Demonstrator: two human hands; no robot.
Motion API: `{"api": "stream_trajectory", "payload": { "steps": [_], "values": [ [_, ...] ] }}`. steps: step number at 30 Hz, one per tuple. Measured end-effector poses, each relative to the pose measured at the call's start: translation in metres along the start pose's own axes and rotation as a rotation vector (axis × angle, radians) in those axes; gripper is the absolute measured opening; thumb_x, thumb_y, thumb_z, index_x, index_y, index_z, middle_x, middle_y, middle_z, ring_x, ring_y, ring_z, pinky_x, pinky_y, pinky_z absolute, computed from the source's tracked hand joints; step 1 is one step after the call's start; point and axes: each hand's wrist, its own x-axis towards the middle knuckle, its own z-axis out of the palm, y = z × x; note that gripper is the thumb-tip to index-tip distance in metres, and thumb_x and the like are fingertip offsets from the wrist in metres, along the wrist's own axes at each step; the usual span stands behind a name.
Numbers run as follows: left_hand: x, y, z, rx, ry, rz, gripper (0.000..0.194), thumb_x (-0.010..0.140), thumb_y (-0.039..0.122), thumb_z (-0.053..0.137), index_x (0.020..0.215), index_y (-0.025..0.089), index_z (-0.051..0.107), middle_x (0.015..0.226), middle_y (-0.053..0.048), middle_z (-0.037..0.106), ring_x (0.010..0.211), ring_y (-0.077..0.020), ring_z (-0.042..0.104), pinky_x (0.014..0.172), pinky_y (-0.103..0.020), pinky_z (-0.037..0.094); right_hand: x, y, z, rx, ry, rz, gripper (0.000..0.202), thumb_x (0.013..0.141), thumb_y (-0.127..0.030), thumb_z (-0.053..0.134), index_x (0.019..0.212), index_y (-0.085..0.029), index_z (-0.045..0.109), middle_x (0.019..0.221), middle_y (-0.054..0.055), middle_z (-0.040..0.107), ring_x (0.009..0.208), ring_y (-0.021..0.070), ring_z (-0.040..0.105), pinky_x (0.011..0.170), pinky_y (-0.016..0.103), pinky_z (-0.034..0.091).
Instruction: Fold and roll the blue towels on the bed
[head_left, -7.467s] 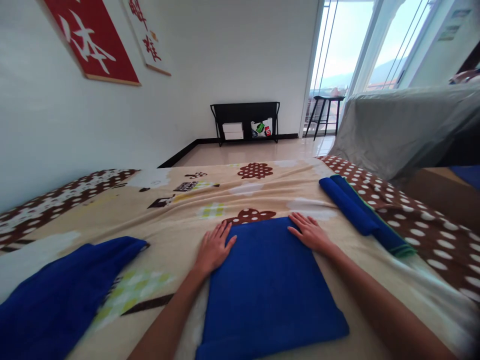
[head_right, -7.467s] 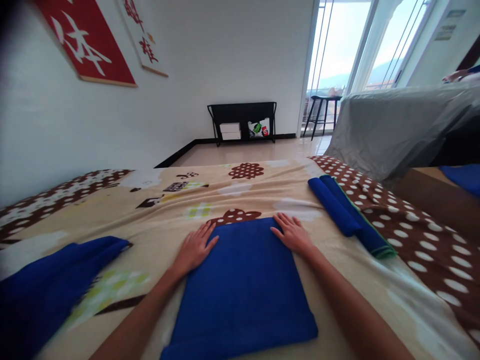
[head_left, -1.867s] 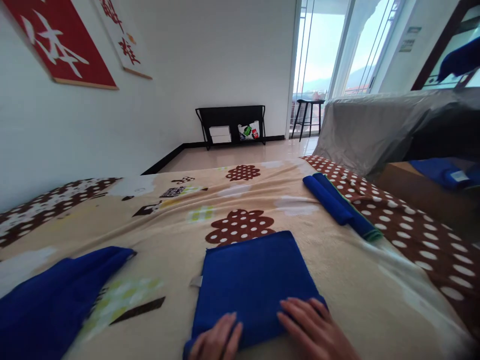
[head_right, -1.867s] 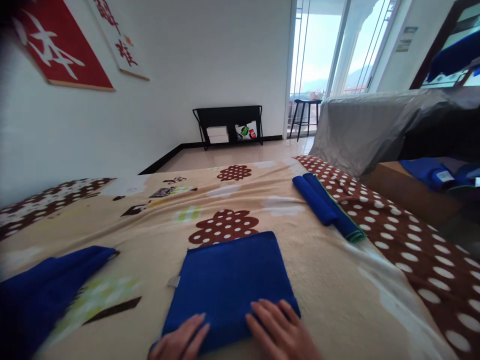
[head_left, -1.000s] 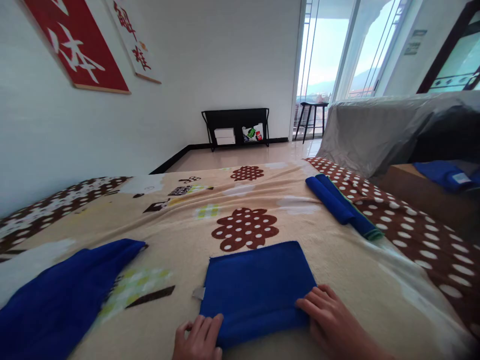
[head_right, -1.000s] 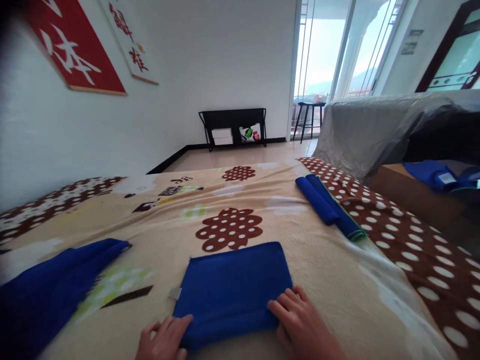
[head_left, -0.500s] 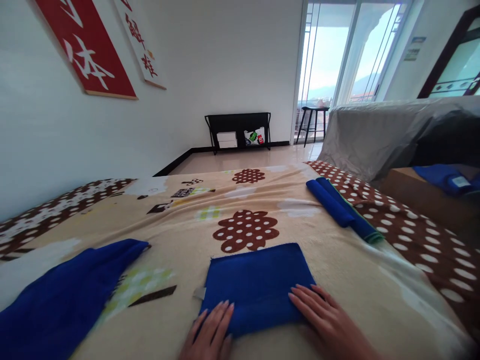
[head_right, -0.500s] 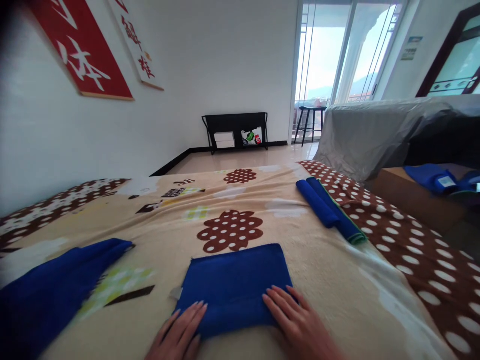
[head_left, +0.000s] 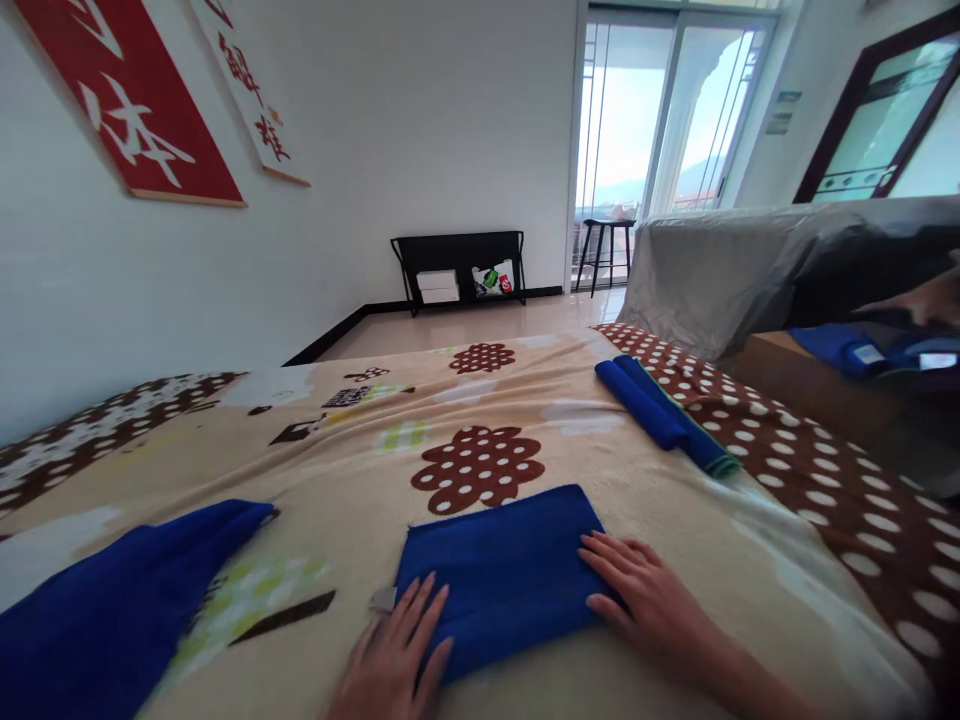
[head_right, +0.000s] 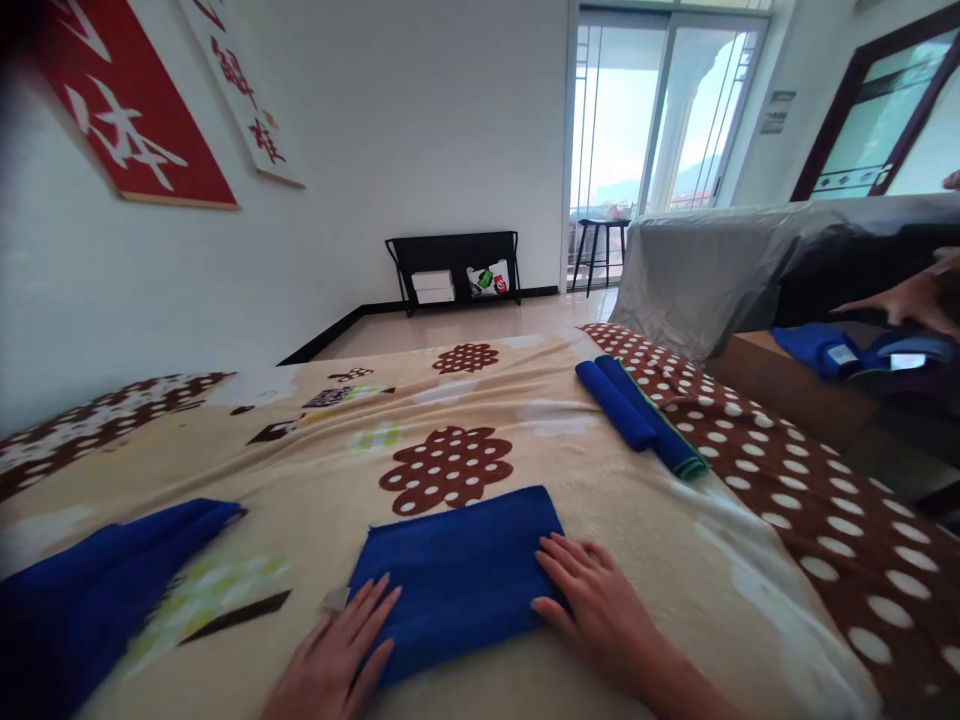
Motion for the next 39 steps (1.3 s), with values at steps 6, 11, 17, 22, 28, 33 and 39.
{"api": "stream_trajectory", "payload": {
  "steps": [6,11,17,22,28,33,39],
  "values": [
    [0.023,0.016,0.001,-0.079,-0.052,0.113,0.059,0.096,0.039,0.045,0.151,0.031,0.025,0.146,-0.001,0.048,0.128,-0.0194,0.054,0.102,-0.036,0.044,0.011,-0.030,-0.010,0.145,-0.119,-0.122,0.062,0.097,-0.063,0.034,0.148,-0.028,0.039,0.154,0.003,0.035,0.143,0.0239,0.031,0.117,0.051,0.024],
    [0.040,0.005,0.002,-0.218,-0.428,-0.018,0.049,0.099,0.047,0.035,0.147,0.037,0.032,0.150,0.002,0.040,0.134,-0.0197,0.048,0.103,-0.042,0.048,0.042,-0.025,-0.007,0.185,-0.164,-0.037,0.063,0.096,-0.065,0.031,0.147,-0.029,0.041,0.152,0.003,0.037,0.143,0.0239,0.032,0.116,0.052,0.025],
    [0.007,-0.035,0.001,-0.129,-0.446,-0.270,0.048,0.098,0.045,0.036,0.145,0.034,0.037,0.153,-0.004,0.035,0.140,-0.0300,0.039,0.107,-0.064,0.036,0.032,0.005,-0.018,0.103,-0.093,0.008,0.065,0.097,-0.063,0.031,0.149,-0.025,0.038,0.157,0.007,0.026,0.147,0.0250,0.022,0.119,0.053,0.015],
    [0.049,0.001,-0.011,-0.358,-0.521,-0.002,0.053,0.100,0.045,0.033,0.150,0.037,0.020,0.155,0.000,0.030,0.143,-0.0236,0.034,0.112,-0.053,0.036,0.052,-0.023,-0.013,0.216,-0.253,-0.187,0.057,0.097,-0.062,0.034,0.147,-0.037,0.038,0.156,0.002,0.031,0.144,0.0221,0.029,0.117,0.048,0.023],
    [0.072,-0.042,0.005,-0.358,-0.634,-0.263,0.049,0.100,0.046,0.031,0.148,0.035,0.031,0.158,-0.003,0.026,0.146,-0.0259,0.026,0.114,-0.060,0.025,0.085,0.030,-0.013,0.156,-0.178,0.017,0.059,0.099,-0.060,0.027,0.148,-0.030,0.038,0.158,0.007,0.025,0.147,0.0242,0.021,0.118,0.052,0.014],
    [0.022,-0.049,-0.023,-0.272,-0.325,-0.153,0.047,0.099,0.033,0.035,0.146,0.030,0.039,0.153,-0.006,0.040,0.138,-0.0234,0.042,0.106,-0.049,0.042,0.035,0.039,-0.033,0.105,-0.118,0.016,0.057,0.100,-0.056,0.031,0.151,-0.032,0.031,0.160,0.004,0.021,0.148,0.0221,0.016,0.118,0.050,0.015],
    [-0.036,0.001,-0.036,-0.112,0.098,0.122,0.056,0.081,0.012,0.045,0.135,0.027,0.053,0.126,-0.005,0.065,0.113,-0.0196,0.060,0.092,-0.032,0.045,-0.035,0.012,-0.012,-0.061,0.006,-0.256,0.053,0.095,-0.019,0.043,0.146,-0.031,0.039,0.148,0.002,0.046,0.135,0.0193,0.043,0.113,0.045,0.028]
  ]
}}
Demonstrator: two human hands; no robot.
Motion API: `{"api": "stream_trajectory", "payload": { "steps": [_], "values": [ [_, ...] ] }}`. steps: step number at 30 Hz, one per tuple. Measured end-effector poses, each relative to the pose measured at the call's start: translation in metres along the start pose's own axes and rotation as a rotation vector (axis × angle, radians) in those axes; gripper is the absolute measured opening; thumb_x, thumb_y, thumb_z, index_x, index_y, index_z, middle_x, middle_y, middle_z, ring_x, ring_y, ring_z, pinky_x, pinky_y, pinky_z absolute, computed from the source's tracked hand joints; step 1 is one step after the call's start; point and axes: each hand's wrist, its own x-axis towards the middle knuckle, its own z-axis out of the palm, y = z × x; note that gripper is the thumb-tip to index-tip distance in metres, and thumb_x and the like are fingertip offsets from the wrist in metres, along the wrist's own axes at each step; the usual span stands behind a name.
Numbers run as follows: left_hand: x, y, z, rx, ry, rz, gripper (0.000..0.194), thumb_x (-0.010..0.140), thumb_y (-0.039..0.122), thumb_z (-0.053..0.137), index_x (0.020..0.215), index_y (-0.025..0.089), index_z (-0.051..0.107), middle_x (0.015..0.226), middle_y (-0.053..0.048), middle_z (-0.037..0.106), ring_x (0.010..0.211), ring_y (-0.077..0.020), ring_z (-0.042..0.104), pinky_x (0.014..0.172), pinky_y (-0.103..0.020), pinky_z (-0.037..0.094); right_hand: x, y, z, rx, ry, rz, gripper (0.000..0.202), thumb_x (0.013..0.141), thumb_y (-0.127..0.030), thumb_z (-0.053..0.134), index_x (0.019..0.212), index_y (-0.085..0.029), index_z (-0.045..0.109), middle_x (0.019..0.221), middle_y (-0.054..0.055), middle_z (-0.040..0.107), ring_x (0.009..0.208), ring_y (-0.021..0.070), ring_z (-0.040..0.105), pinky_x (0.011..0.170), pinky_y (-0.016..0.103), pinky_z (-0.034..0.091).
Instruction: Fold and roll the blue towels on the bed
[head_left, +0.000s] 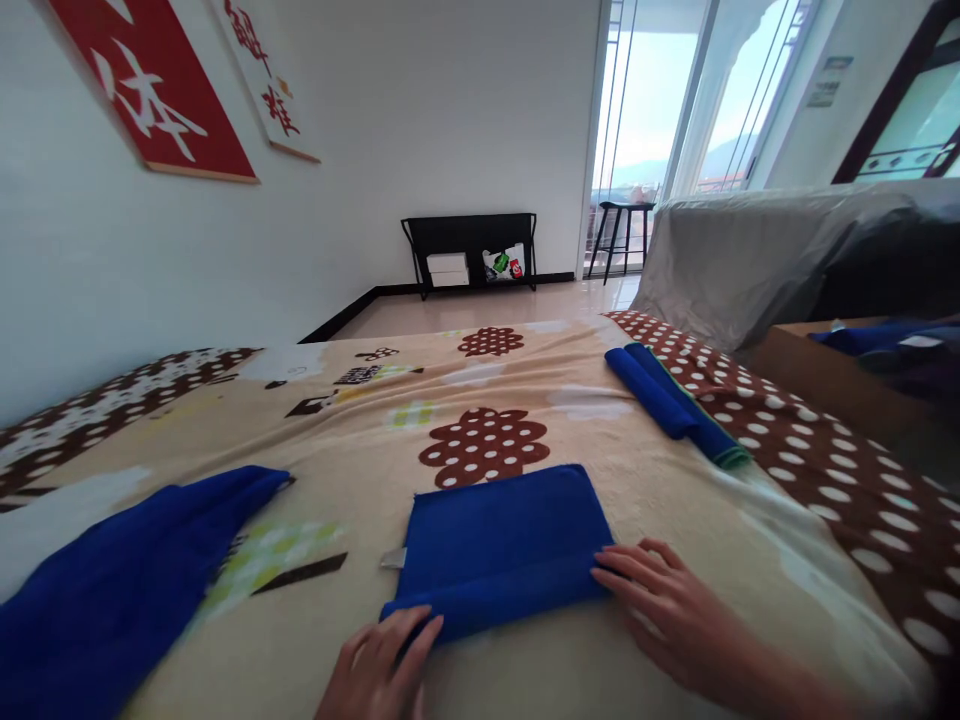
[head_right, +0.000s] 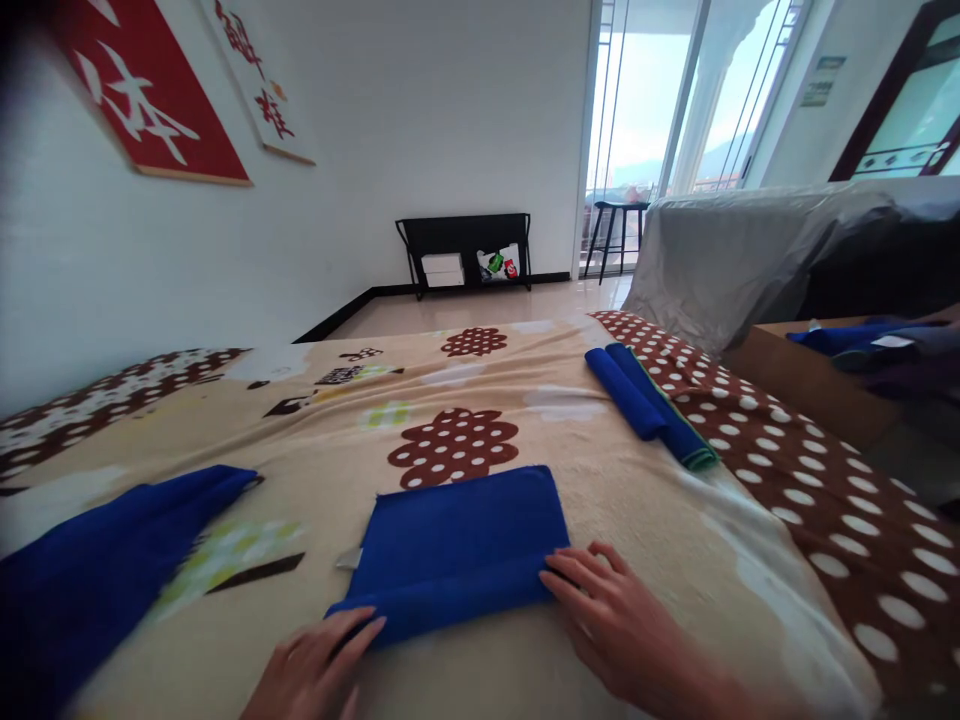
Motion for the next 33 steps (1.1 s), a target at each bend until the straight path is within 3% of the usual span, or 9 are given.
{"api": "stream_trajectory", "payload": {
  "steps": [3,6,10,14,17,21,25,29,33],
  "values": [
    [0.004,0.009,0.016,0.040,-0.075,-0.139,0.054,0.077,0.010,0.047,0.129,0.024,0.056,0.122,-0.008,0.065,0.112,-0.0240,0.059,0.094,-0.039,0.042,0.009,-0.002,0.025,-0.071,0.125,0.009,0.059,0.084,-0.002,0.039,0.139,-0.021,0.047,0.137,0.007,0.057,0.128,0.0213,0.049,0.108,0.045,0.033],
    [0.027,0.003,0.025,0.031,-0.153,-0.229,0.050,0.075,0.007,0.046,0.121,0.021,0.060,0.116,-0.009,0.067,0.108,-0.0259,0.060,0.095,-0.042,0.043,0.035,0.002,0.033,-0.061,0.167,0.068,0.053,0.079,0.000,0.041,0.126,-0.017,0.057,0.119,0.009,0.066,0.113,0.0225,0.058,0.102,0.044,0.037],
    [0.053,-0.008,0.014,-0.077,-0.278,-0.280,0.045,0.075,0.008,0.046,0.116,0.019,0.064,0.109,-0.008,0.070,0.103,-0.0258,0.063,0.095,-0.043,0.047,0.053,-0.002,0.015,-0.044,0.164,0.087,0.053,0.075,-0.005,0.046,0.126,-0.014,0.055,0.109,0.010,0.067,0.102,0.0233,0.060,0.097,0.043,0.039],
    [0.049,-0.005,-0.006,-0.202,-0.412,-0.319,0.049,0.078,0.009,0.046,0.122,0.022,0.062,0.118,-0.006,0.069,0.108,-0.0231,0.064,0.098,-0.039,0.048,0.038,-0.013,-0.004,0.015,0.117,0.136,0.043,0.076,-0.008,0.046,0.116,-0.018,0.058,0.096,0.006,0.067,0.094,0.0205,0.061,0.095,0.040,0.040],
    [0.046,0.008,-0.007,-0.152,-0.478,-0.313,0.047,0.076,0.010,0.047,0.118,0.022,0.065,0.114,-0.008,0.070,0.106,-0.0257,0.064,0.097,-0.044,0.048,0.031,-0.020,-0.003,-0.005,0.053,0.196,0.033,0.078,-0.010,0.046,0.104,-0.021,0.063,0.098,0.006,0.068,0.096,0.0226,0.061,0.096,0.044,0.038],
    [0.062,0.045,0.007,0.051,-0.252,-0.352,0.048,0.077,0.004,0.044,0.119,0.018,0.064,0.117,-0.012,0.068,0.109,-0.0289,0.062,0.096,-0.050,0.046,0.045,-0.041,0.016,-0.109,0.119,0.194,0.060,0.081,-0.006,0.041,0.139,-0.020,0.048,0.143,0.013,0.050,0.129,0.0283,0.047,0.107,0.051,0.030],
    [0.069,0.072,0.015,-0.068,-0.130,-0.144,0.046,0.084,0.011,0.048,0.129,0.018,0.055,0.127,-0.010,0.064,0.116,-0.0234,0.060,0.098,-0.040,0.047,0.055,-0.061,0.031,0.027,0.038,-0.059,0.068,0.089,-0.017,0.044,0.154,-0.025,0.026,0.157,0.004,0.032,0.142,0.0218,0.032,0.115,0.043,0.027],
    [0.034,0.054,0.006,-0.009,-0.120,-0.125,0.057,0.089,0.022,0.051,0.144,0.018,0.039,0.142,-0.007,0.055,0.129,-0.0200,0.052,0.107,-0.035,0.040,0.031,-0.042,0.028,0.016,0.046,-0.009,0.067,0.094,-0.025,0.045,0.155,-0.026,0.019,0.158,0.004,0.028,0.145,0.0222,0.027,0.118,0.048,0.023],
    [0.003,0.033,0.002,0.063,-0.061,-0.142,0.058,0.085,0.017,0.050,0.143,0.018,0.041,0.140,-0.007,0.057,0.128,-0.0204,0.053,0.110,-0.037,0.030,0.009,-0.018,0.027,0.003,0.087,0.028,0.065,0.092,-0.018,0.043,0.154,-0.029,0.023,0.156,0.003,0.034,0.143,0.0209,0.031,0.117,0.050,0.024]
  ]
}}
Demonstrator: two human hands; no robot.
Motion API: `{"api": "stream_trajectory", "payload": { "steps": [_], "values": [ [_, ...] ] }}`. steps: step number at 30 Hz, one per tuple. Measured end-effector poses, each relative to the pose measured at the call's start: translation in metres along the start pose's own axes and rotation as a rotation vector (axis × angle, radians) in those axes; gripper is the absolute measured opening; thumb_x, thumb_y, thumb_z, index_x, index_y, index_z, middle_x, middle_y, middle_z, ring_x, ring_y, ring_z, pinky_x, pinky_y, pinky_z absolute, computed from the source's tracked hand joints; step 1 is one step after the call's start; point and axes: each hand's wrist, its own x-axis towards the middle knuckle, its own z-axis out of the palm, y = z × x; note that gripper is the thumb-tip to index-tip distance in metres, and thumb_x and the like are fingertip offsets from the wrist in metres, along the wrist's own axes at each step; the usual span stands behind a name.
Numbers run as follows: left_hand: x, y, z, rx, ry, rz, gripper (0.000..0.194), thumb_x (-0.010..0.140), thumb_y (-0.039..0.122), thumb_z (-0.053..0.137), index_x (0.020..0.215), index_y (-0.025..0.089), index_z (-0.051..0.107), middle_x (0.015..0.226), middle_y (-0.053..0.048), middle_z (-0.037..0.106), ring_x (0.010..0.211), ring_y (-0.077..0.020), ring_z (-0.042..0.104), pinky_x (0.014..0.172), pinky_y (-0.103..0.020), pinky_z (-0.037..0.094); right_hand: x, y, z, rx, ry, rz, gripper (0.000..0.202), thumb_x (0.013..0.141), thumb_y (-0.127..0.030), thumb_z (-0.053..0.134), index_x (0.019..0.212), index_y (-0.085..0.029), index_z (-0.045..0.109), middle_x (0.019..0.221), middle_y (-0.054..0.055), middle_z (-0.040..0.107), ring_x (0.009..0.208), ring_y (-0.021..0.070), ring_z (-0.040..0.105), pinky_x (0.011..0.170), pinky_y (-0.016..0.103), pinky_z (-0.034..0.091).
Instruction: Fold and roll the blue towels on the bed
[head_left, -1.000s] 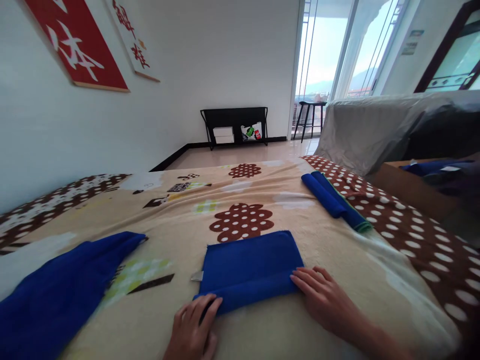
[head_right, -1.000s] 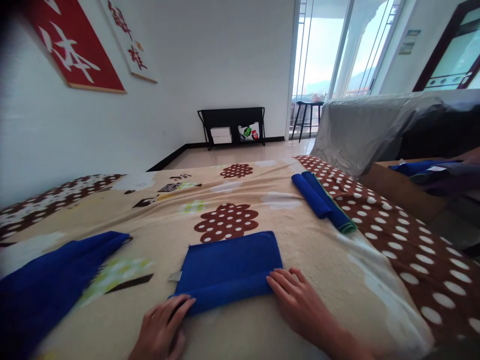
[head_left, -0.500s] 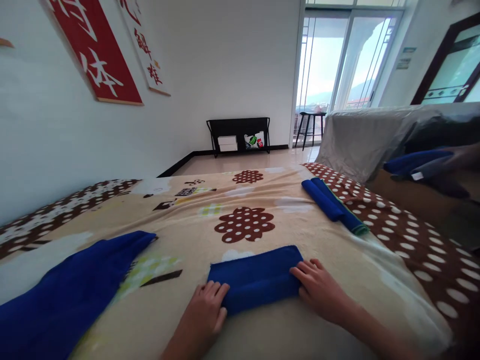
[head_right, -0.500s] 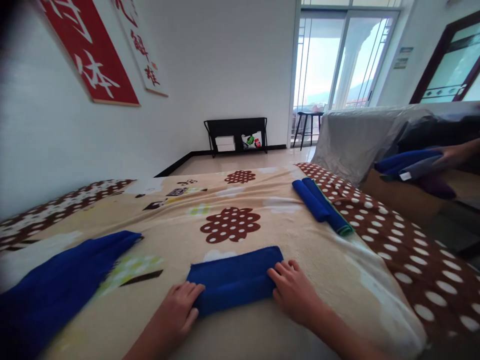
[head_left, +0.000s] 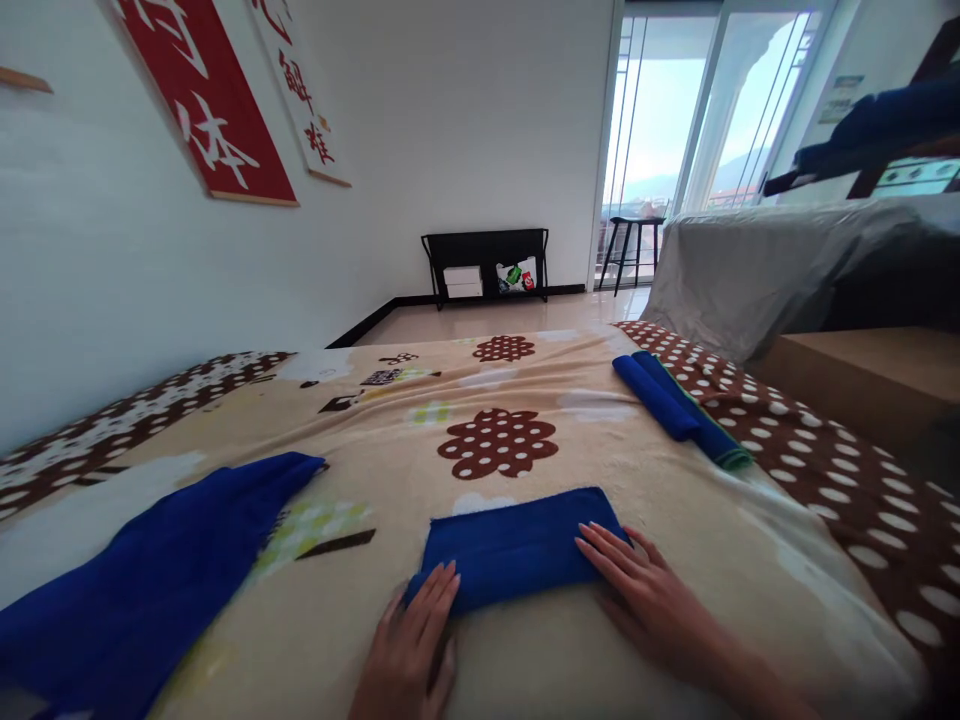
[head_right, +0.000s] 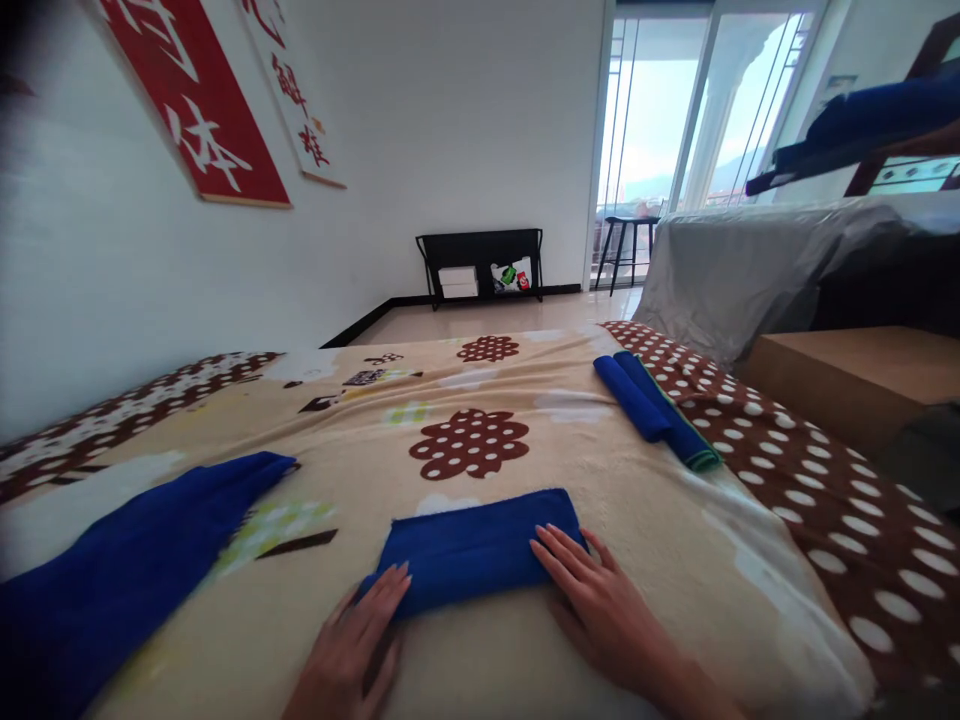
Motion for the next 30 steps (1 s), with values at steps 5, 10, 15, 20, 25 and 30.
{"api": "stream_trajectory", "payload": {
  "steps": [5,10,15,20,25,30],
  "values": [
    [0.023,0.006,0.003,-0.008,-0.009,-0.116,0.047,0.079,0.006,0.044,0.122,0.017,0.058,0.119,-0.009,0.069,0.110,-0.0231,0.062,0.100,-0.044,0.031,0.021,-0.008,-0.001,0.023,0.063,0.115,0.060,0.079,-0.005,0.042,0.137,-0.020,0.049,0.137,0.008,0.057,0.130,0.0222,0.048,0.112,0.050,0.025],
    [0.047,0.001,-0.015,-0.117,-0.258,-0.194,0.041,0.079,0.008,0.045,0.116,0.016,0.062,0.100,-0.008,0.070,0.094,-0.0232,0.063,0.094,-0.045,0.040,0.039,-0.016,-0.017,0.055,0.016,0.172,0.027,0.078,-0.011,0.049,0.097,-0.021,0.065,0.093,0.005,0.068,0.097,0.0211,0.060,0.104,0.046,0.034],
    [0.065,0.013,-0.010,0.006,-0.251,-0.254,0.039,0.080,0.008,0.045,0.110,0.019,0.066,0.108,-0.011,0.069,0.104,-0.0281,0.061,0.100,-0.053,0.038,0.052,-0.030,-0.007,-0.064,0.066,0.199,0.040,0.080,-0.009,0.046,0.115,-0.017,0.063,0.125,0.013,0.062,0.117,0.0275,0.054,0.107,0.050,0.033],
    [0.077,0.035,0.014,-0.065,-0.115,-0.015,0.050,0.083,0.011,0.046,0.132,0.017,0.054,0.132,-0.009,0.062,0.120,-0.0240,0.057,0.100,-0.041,0.043,0.065,-0.044,0.008,0.043,-0.009,-0.089,0.062,0.089,-0.019,0.048,0.149,-0.025,0.035,0.152,0.006,0.041,0.139,0.0228,0.037,0.115,0.044,0.029],
    [0.040,0.003,0.012,-0.025,-0.122,0.002,0.060,0.092,0.027,0.048,0.149,0.022,0.032,0.148,-0.003,0.048,0.133,-0.0200,0.047,0.109,-0.037,0.034,0.037,0.003,0.005,0.042,-0.070,-0.009,0.066,0.095,-0.029,0.048,0.154,-0.033,0.021,0.157,0.001,0.031,0.144,0.0211,0.030,0.117,0.048,0.024],
    [0.026,-0.022,0.019,-0.011,-0.138,-0.113,0.062,0.087,0.023,0.050,0.147,0.025,0.036,0.144,-0.003,0.053,0.129,-0.0222,0.050,0.109,-0.041,0.030,0.033,0.029,0.008,0.032,-0.052,0.088,0.061,0.094,-0.023,0.046,0.152,-0.031,0.028,0.154,0.004,0.038,0.141,0.0215,0.035,0.116,0.051,0.022]
  ]
}}
